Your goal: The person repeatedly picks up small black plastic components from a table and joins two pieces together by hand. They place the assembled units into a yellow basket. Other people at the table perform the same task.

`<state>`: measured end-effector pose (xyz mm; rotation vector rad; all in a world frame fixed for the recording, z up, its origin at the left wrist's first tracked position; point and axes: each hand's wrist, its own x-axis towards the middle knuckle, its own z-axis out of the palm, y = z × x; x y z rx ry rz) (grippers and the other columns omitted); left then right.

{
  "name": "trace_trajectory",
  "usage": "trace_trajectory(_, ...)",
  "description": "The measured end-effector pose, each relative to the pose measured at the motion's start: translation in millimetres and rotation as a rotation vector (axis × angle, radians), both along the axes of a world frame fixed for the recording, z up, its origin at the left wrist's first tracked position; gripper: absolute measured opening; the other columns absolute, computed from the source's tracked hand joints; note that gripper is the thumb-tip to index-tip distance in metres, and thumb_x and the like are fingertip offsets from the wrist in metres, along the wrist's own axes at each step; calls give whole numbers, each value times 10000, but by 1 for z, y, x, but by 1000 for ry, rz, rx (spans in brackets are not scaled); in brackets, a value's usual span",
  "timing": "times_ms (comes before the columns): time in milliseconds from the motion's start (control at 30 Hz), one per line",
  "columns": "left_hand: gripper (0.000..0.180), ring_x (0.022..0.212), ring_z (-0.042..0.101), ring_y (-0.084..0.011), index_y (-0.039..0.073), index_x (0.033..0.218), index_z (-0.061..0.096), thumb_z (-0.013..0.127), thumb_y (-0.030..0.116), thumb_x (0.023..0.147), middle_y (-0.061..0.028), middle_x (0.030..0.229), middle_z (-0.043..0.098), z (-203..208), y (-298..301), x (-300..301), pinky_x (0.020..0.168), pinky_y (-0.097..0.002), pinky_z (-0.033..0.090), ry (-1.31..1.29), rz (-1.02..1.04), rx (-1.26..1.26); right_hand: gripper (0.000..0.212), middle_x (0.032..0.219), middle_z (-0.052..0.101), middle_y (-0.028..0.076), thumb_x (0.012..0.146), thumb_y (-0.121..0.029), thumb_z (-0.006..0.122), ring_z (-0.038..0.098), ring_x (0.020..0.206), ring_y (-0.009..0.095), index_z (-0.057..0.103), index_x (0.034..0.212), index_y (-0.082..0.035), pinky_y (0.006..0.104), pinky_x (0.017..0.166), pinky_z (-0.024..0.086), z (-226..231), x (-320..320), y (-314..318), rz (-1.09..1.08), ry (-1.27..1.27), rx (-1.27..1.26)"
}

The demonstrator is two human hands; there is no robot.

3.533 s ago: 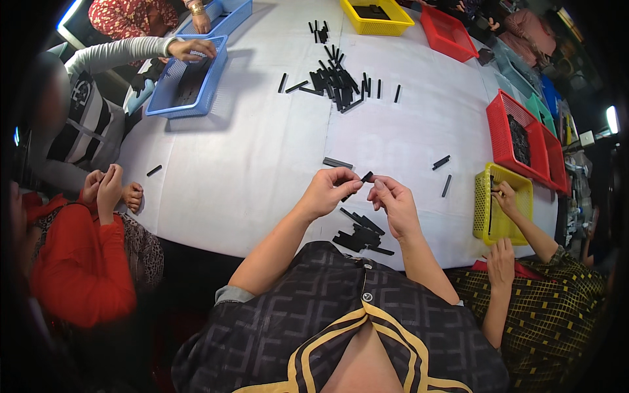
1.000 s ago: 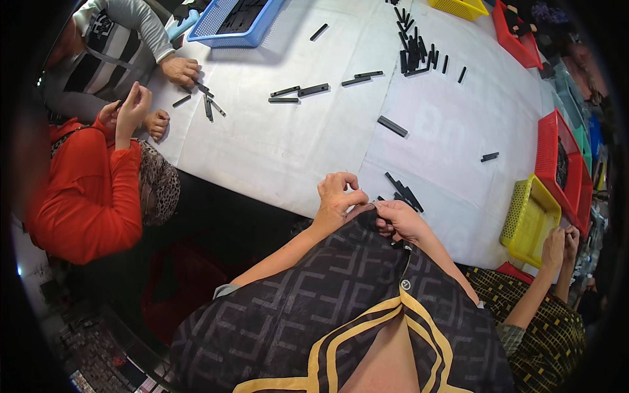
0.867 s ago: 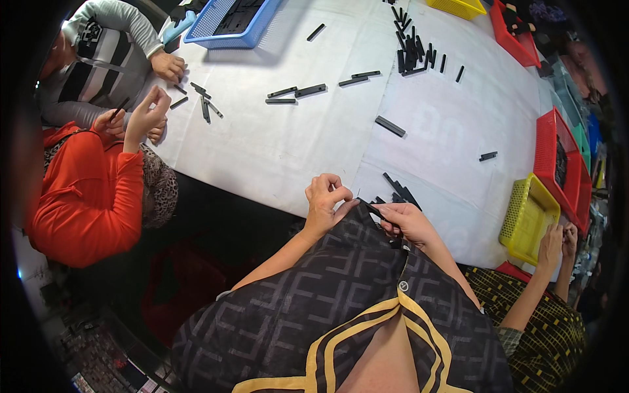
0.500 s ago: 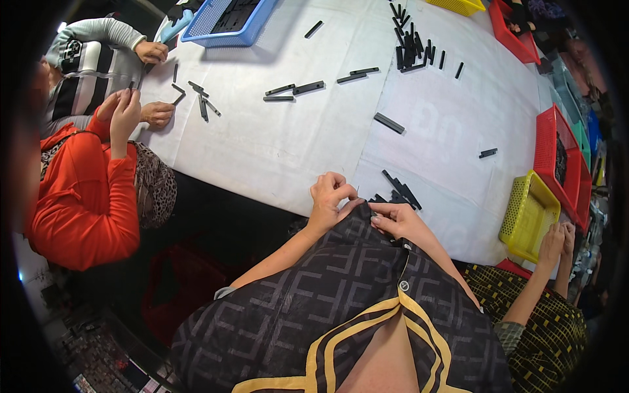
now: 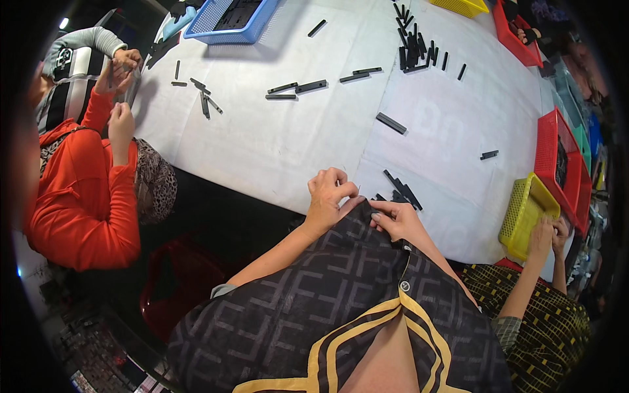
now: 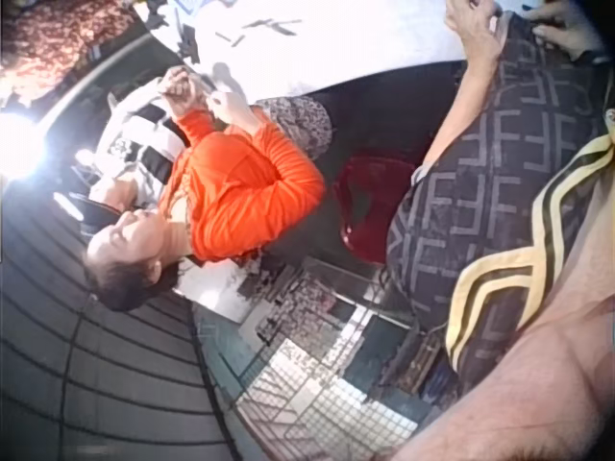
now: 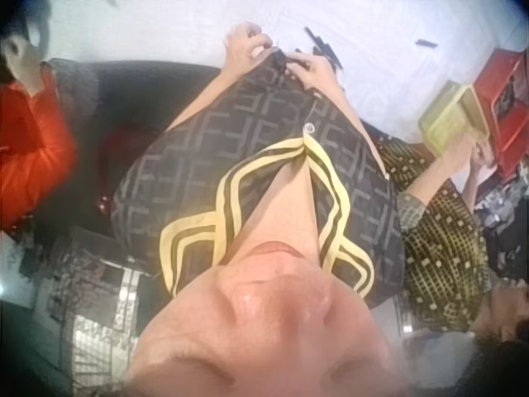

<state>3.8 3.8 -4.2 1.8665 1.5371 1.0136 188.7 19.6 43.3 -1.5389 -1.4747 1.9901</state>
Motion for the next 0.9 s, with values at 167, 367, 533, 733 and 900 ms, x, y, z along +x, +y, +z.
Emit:
trace_trajectory(167,187,779,416,-186,156,693,576,753,208,661,-1,791,418,-13,-3,-2,736,-348,259,-49,82,1,285,758,607,80,932,-99,418,535,608,86,507,1156,52,207,576,435,-9,15,7,-181,194,-268)
trace_trajectory(367,185,829,468,-196,95,706,557,740,111,681,-37,899,535,-7,2,0,753,-332,360,-227,-23,48,256,755,576,65,948,-102,396,474,573,69,481,1155,23,193,550,395,-6,23,11,-308,519,-597)
trace_trajectory(533,168,775,508,-163,28,727,516,682,12,733,-68,890,591,-12,-1,-1,682,-264,433,-658,-152,-244,233,709,569,40,942,-127,426,453,544,52,524,1103,9,184,514,369,-9,22,11,-224,487,-612)
trace_trajectory(733,169,767,497,-160,34,731,512,679,14,738,-68,861,572,-13,-3,2,659,-260,427,-582,-117,-265,251,599,568,15,932,-201,456,440,470,59,591,952,10,193,481,360,-5,10,11,69,77,-170)
trace_trajectory(900,171,861,485,-210,63,712,530,701,60,716,-71,902,524,-4,1,6,757,-314,397,-279,-79,-16,278,557,554,21,933,-214,444,437,452,72,595,929,20,218,469,364,2,4,11,164,-47,46)
